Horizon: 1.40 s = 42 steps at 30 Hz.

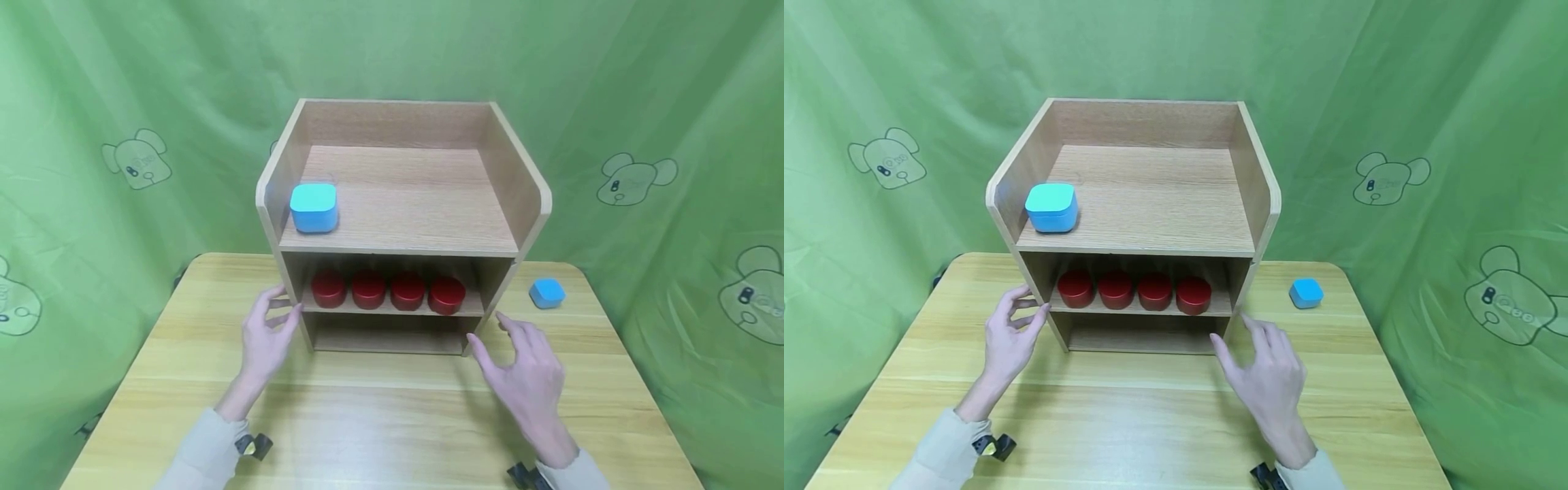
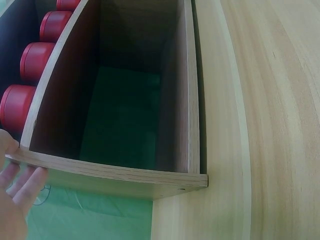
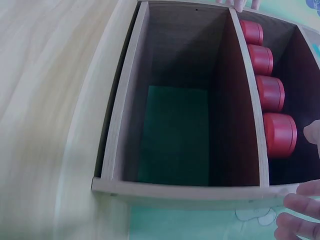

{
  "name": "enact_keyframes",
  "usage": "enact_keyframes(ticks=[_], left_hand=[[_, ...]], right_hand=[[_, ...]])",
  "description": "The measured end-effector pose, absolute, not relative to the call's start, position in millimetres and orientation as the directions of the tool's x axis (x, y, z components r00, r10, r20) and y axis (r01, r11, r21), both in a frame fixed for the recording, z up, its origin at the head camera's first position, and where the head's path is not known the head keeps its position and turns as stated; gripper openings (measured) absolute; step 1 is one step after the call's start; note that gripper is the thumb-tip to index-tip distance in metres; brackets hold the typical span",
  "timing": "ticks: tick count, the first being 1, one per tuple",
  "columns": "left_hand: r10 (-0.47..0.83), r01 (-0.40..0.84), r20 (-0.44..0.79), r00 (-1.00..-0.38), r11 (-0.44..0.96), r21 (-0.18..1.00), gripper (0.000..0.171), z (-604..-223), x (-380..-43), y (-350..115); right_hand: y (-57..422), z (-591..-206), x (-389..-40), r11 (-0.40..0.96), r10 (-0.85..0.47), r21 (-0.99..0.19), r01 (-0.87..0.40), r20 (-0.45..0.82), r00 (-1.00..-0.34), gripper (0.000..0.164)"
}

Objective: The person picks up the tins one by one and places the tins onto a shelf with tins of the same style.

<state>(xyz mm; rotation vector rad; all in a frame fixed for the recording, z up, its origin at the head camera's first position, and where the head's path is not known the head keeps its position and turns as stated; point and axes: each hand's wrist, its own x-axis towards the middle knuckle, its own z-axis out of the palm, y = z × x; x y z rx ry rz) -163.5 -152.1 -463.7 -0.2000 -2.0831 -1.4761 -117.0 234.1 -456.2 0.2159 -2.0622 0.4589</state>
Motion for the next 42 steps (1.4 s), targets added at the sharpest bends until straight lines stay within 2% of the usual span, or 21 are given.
enact_keyframes(ticks=[6,10,14,17,25,30,35,42], left_hand=[[-0.195,0.443,0.54,-0.819,0.382,0.811,0.038,-463.4,-163.8,-152.5],[-0.191,0.446,0.541,-0.819,0.383,0.809,0.039,-463.4,-164.0,-153.1],[-0.191,0.448,0.542,-0.819,0.38,0.81,0.039,-463.5,-163.8,-152.9],[-0.193,0.445,0.54,-0.819,0.381,0.811,0.039,-463.3,-163.5,-152.3],[-0.199,0.442,0.538,-0.819,0.381,0.812,0.04,-462.6,-163.5,-151.8],[-0.196,0.449,0.543,-0.816,0.376,0.811,0.039,-463.8,-164.3,-151.6],[-0.195,0.449,0.543,-0.817,0.377,0.81,0.039,-464.4,-164.6,-152.0],[-0.194,0.444,0.536,-0.821,0.374,0.815,0.04,-464.3,-164.7,-152.0]], right_hand=[[255.7,-457.9,-115.4,0.918,0.072,-0.255,-0.304,0.86,-0.505,0.076],[271.0,-458.1,-115.9,0.918,0.105,-0.283,-0.278,0.849,-0.518,0.071],[285.2,-458.6,-116.4,0.909,0.135,-0.339,-0.243,0.791,-0.597,0.056],[295.9,-461.6,-118.8,0.9,0.164,-0.383,-0.207,0.74,-0.652,0.052],[327.4,-479.2,-136.7,0.918,0.162,-0.368,-0.148,0.689,-0.707,0.05],[348.5,-487.7,-146.8,0.905,0.218,-0.423,-0.047,0.556,-0.802,0.054],[365.4,-491.9,-155.6,0.895,0.197,-0.446,0.005,0.383,-0.902,0.065],[388.9,-505.7,-174.5,0.892,0.176,-0.452,0.03,0.287,-0.942,0.074]])
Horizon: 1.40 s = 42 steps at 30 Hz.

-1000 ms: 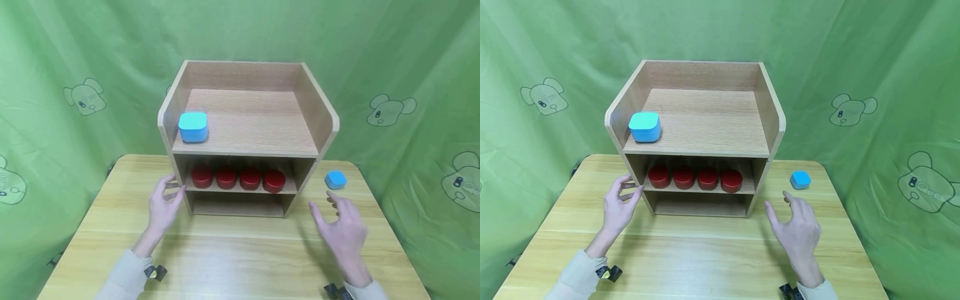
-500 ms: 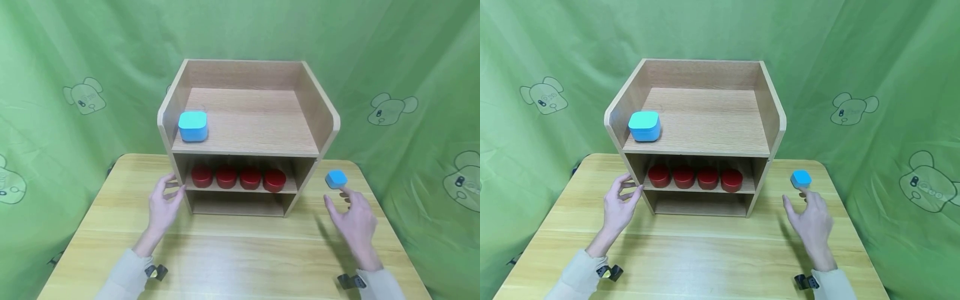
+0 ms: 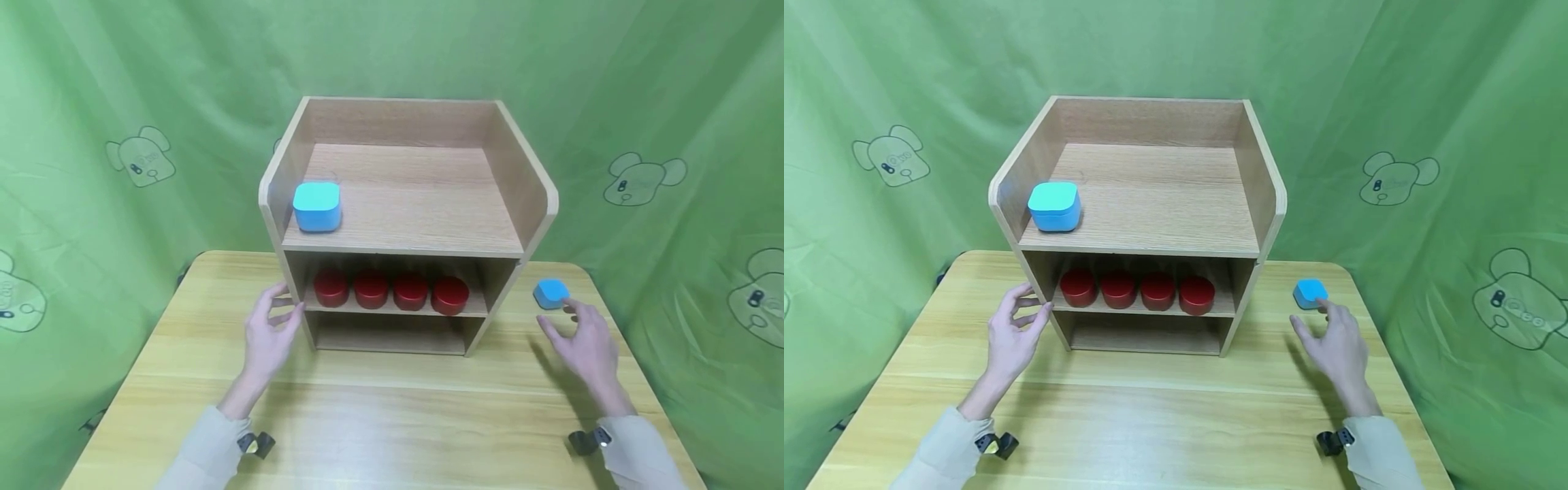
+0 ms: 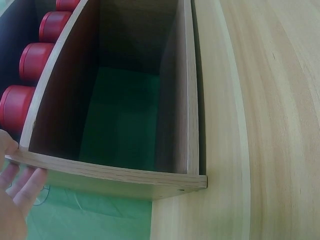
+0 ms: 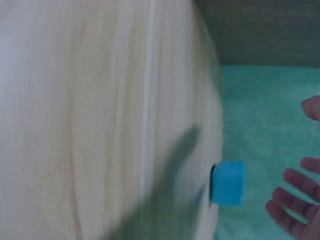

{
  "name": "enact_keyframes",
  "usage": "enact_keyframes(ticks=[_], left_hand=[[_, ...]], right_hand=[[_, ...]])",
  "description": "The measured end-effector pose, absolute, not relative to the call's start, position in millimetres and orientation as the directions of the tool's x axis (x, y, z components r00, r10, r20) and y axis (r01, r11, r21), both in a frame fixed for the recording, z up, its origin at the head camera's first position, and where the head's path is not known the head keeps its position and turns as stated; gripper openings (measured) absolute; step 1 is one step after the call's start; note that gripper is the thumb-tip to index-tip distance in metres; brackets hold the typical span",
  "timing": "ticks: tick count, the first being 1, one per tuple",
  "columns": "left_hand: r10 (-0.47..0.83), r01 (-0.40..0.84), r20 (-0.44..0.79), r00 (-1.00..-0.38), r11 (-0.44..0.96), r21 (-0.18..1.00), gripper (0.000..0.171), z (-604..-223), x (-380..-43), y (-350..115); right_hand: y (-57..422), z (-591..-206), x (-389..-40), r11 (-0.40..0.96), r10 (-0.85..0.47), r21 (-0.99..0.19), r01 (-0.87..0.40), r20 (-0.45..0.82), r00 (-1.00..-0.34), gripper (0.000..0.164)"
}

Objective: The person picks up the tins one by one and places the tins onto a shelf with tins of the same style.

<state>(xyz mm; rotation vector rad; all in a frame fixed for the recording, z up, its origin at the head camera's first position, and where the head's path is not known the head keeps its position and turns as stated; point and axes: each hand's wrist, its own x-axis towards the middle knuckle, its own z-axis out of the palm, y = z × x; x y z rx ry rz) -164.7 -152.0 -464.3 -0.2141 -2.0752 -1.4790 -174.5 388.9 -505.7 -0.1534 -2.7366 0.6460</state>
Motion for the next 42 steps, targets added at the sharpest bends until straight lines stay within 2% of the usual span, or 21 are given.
enact_keyframes(ticks=[8,17,24,42], left_hand=[[-0.187,0.444,0.537,-0.823,0.379,0.812,0.041,-464.4,-165.3,-152.2],[-0.178,0.445,0.542,-0.821,0.396,0.803,0.04,-462.9,-164.3,-152.6],[-0.183,0.44,0.536,-0.824,0.388,0.81,0.041,-462.4,-164.4,-153.1],[-0.189,0.437,0.535,-0.823,0.392,0.81,0.041,-462.1,-164.4,-151.6]], right_hand=[[408.7,-517.7,-193.3,0.892,0.176,-0.451,0.021,0.303,-0.937,0.075],[434.6,-525.3,-216.5,0.92,0.159,-0.386,0.069,0.205,-0.966,0.087],[444.8,-533.2,-230.4,0.916,0.174,-0.382,0.122,0.105,-0.979,0.097],[461.9,-547.2,-249.0,0.921,0.21,-0.334,0.201,-0.01,-0.978,0.109]])
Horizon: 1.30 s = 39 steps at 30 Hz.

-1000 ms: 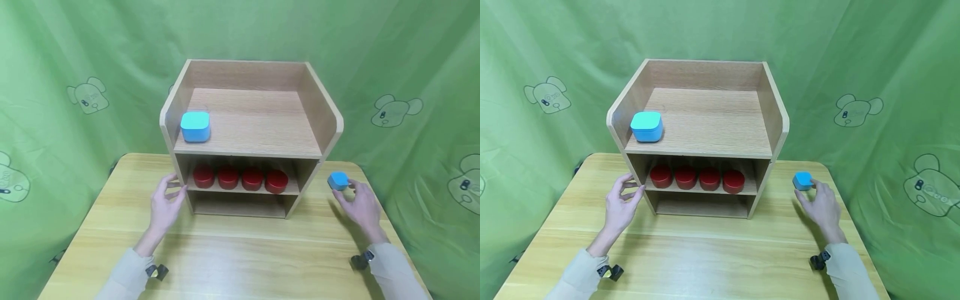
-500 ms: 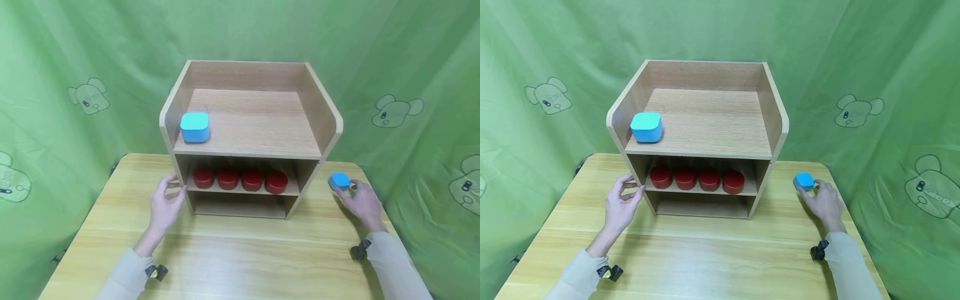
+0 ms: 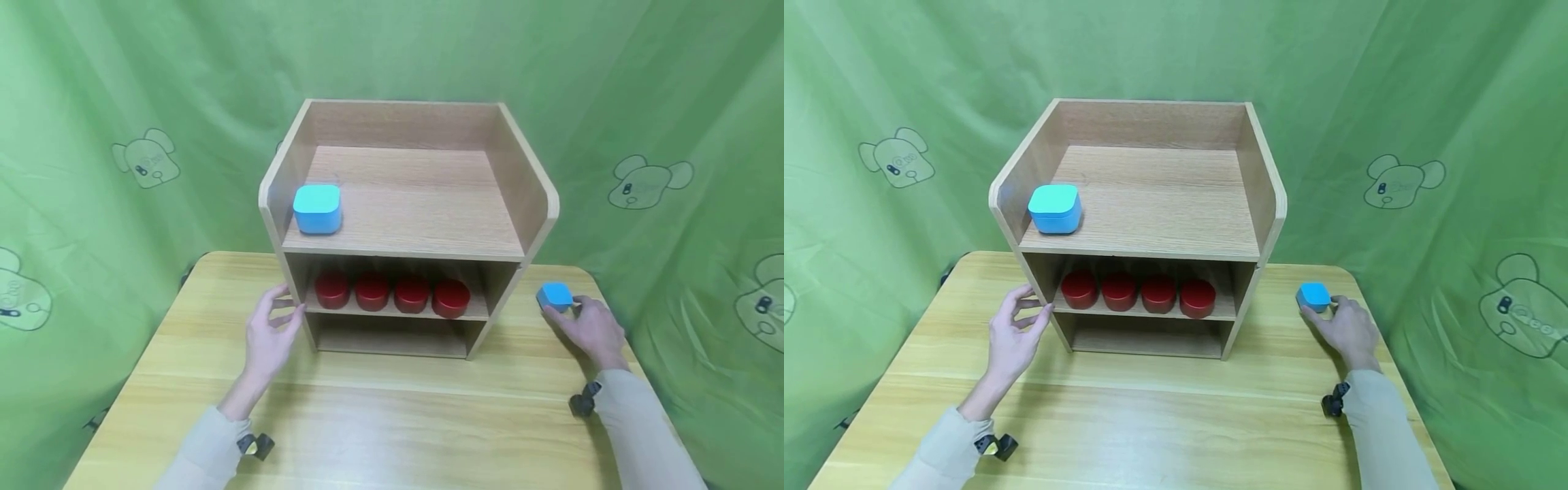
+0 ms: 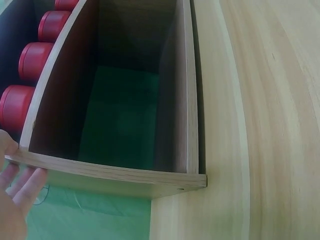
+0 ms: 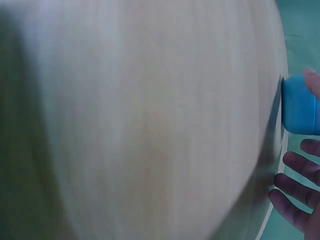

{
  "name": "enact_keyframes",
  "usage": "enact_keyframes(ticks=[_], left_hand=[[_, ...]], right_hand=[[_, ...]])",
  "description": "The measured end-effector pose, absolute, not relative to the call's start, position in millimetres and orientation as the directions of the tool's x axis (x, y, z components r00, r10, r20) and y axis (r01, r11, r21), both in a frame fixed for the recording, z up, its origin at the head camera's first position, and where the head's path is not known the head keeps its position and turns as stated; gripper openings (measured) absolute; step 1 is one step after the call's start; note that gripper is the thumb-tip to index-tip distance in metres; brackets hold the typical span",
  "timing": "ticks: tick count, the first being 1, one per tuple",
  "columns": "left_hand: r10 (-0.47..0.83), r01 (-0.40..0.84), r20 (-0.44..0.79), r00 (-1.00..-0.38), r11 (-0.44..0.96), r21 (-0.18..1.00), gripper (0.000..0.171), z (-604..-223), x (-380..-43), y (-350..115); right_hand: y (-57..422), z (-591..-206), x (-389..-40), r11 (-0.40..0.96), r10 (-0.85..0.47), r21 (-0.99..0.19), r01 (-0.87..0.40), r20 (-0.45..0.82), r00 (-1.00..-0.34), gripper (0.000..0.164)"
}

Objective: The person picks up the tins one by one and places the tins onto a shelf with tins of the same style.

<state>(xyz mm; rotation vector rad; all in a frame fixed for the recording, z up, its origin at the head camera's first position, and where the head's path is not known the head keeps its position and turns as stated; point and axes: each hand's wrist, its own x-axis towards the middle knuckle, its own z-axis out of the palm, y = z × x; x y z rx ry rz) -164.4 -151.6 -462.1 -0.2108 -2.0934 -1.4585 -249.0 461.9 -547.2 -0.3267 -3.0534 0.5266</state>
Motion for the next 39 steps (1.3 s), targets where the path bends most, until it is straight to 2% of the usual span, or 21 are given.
enact_keyframes(ticks=[9,22,33,39], left_hand=[[-0.184,0.448,0.547,-0.817,0.395,0.802,0.04,-461.2,-163.7,-152.1],[-0.182,0.44,0.535,-0.825,0.387,0.81,0.04,-462.4,-164.0,-151.9],[-0.187,0.423,0.521,-0.833,0.391,0.817,0.04,-462.5,-163.7,-151.4],[-0.192,0.425,0.523,-0.83,0.389,0.817,0.04,-461.9,-163.5,-151.2]], right_hand=[[454.9,-551.1,-251.3,0.927,0.231,-0.315,0.205,0.044,-0.972,0.108],[451.4,-547.6,-253.2,0.901,0.293,-0.338,0.272,0.012,-0.956,0.091],[449.3,-545.8,-249.6,0.905,0.281,-0.342,0.254,0.03,-0.959,0.096],[444.4,-542.4,-246.3,0.904,0.287,-0.34,0.258,0.038,-0.957,0.106]])
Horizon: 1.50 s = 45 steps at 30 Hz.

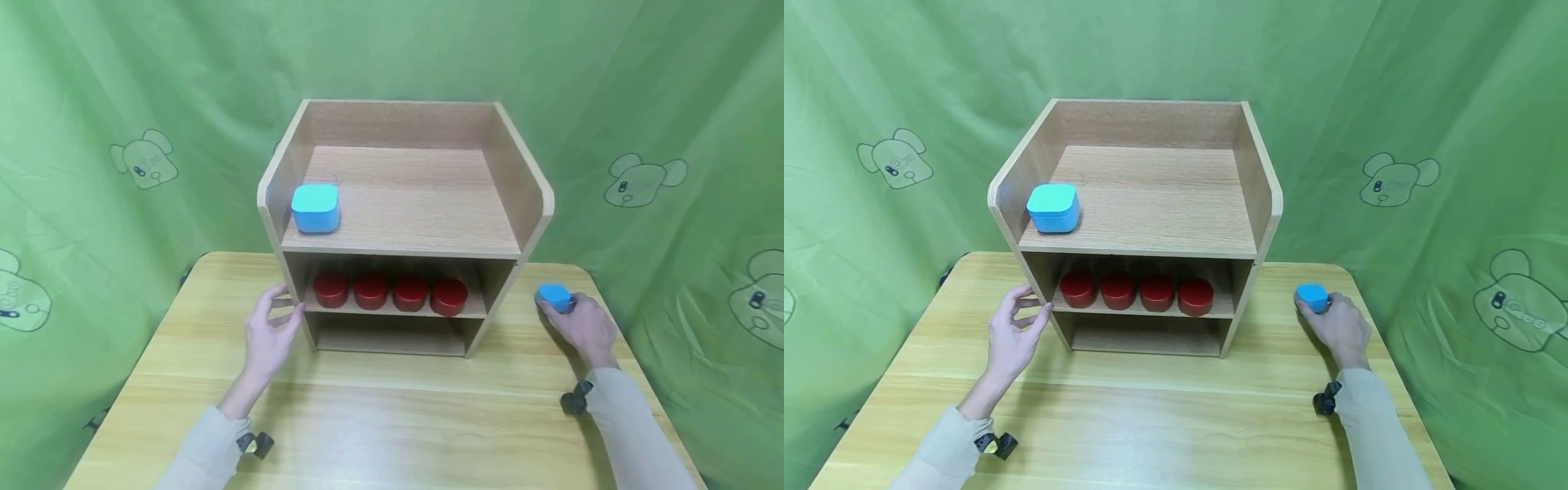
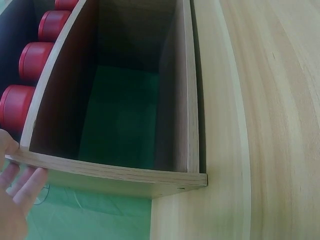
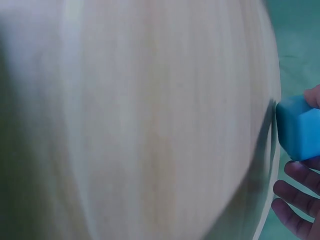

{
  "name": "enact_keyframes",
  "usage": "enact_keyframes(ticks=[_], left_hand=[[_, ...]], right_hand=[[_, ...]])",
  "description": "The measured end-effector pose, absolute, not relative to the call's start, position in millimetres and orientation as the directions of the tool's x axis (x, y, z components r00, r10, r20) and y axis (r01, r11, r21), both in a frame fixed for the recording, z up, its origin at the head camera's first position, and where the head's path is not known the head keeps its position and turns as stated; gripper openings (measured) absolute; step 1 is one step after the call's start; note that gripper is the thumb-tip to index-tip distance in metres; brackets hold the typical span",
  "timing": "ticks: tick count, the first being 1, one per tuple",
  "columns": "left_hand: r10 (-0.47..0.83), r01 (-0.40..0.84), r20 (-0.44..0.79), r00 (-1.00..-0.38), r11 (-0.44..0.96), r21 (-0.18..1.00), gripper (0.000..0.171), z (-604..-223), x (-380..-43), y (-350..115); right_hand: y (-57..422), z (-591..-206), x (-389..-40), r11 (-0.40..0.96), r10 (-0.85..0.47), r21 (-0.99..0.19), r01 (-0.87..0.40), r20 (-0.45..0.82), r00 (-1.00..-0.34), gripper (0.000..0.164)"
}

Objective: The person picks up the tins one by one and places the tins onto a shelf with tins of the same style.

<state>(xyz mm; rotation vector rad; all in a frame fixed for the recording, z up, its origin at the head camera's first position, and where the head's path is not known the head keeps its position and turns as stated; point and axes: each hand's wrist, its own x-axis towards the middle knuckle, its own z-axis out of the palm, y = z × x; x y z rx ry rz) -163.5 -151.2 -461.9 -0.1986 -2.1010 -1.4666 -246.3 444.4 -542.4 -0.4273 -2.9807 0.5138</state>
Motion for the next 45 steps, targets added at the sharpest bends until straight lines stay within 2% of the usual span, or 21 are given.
enact_keyframes(ticks=[7,14,23,34,41,45], left_hand=[[-0.188,0.429,0.525,-0.83,0.387,0.817,0.039,-462.6,-164.4,-151.2],[-0.195,0.416,0.513,-0.836,0.384,0.824,0.039,-461.0,-163.2,-151.2],[-0.2,0.401,0.497,-0.844,0.382,0.833,0.038,-460.0,-162.9,-151.6],[-0.196,0.401,0.495,-0.846,0.378,0.834,0.036,-460.9,-162.7,-151.1],[-0.199,0.402,0.496,-0.845,0.374,0.836,0.037,-459.8,-162.6,-150.5],[-0.2,0.398,0.492,-0.847,0.375,0.837,0.037,-460.0,-162.4,-150.7]], right_hand=[[439.6,-537.5,-240.5,0.902,0.293,-0.349,0.255,0.059,-0.954,0.105],[426.0,-531.0,-228.4,0.891,0.306,-0.381,0.247,0.101,-0.947,0.098],[399.1,-523.8,-210.7,0.856,0.376,-0.413,0.311,0.084,-0.923,0.094],[378.4,-517.8,-188.0,0.87,0.358,-0.422,0.253,0.189,-0.915,0.085],[363.5,-505.5,-172.8,0.852,0.375,-0.453,0.263,0.178,-0.91,0.087],[354.6,-498.5,-162.8,0.847,0.38,-0.467,0.253,0.199,-0.904,0.082]])
